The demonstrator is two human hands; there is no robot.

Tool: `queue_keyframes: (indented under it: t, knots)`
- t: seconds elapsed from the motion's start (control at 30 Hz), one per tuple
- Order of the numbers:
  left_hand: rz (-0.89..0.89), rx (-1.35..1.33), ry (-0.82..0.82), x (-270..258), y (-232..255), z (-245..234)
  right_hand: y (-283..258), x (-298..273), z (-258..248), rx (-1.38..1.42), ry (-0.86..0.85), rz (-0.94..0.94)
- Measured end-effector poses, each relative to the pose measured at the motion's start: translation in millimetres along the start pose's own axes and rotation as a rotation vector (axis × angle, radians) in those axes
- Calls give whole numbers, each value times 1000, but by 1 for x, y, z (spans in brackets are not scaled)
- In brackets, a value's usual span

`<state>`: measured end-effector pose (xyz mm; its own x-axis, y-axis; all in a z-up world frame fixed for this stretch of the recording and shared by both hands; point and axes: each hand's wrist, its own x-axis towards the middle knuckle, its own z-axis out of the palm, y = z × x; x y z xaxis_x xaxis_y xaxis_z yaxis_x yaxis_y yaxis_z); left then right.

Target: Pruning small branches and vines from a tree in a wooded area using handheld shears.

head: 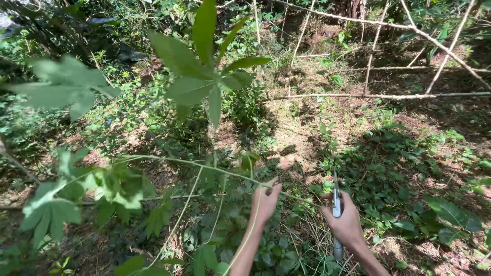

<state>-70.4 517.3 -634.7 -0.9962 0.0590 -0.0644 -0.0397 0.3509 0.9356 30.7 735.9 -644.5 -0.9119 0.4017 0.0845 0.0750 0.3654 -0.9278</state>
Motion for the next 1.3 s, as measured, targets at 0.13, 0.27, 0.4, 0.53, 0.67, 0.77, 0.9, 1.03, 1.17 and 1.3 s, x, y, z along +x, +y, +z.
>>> queue_keyframes:
  t: [0.13,0.27,0.4,0.53,0.67,0.77,0.9,1.03,1.17,1.3]
  knots:
    - [227,83,27,8,-18,38,-13,-3,6,41,-149,26]
    - [73,52,-57,-8,-8,52,27,6,19,-48,-177,-11]
    - [362,427,51,-21,-4,52,51,12,19,-26,-187,34]
    - [362,559,-87,-41,17,41,59,15,11,-76,-138,183]
    - [426,518,-68,-48,13,36,79,15,1,-99,-104,274]
    - [550,581,-1,-49,6,39,92,15,-7,-79,-96,287]
    - [431,627,-80,-55,6,40,109,17,-16,-162,-69,243]
    - [405,620,-124,-57,-4,47,114,17,-20,-234,-82,319]
    - [483,599,-107,-60,-14,51,148,20,-19,-205,-56,351]
    - [450,658,-153,-62,-26,56,181,13,-14,-225,-64,519]
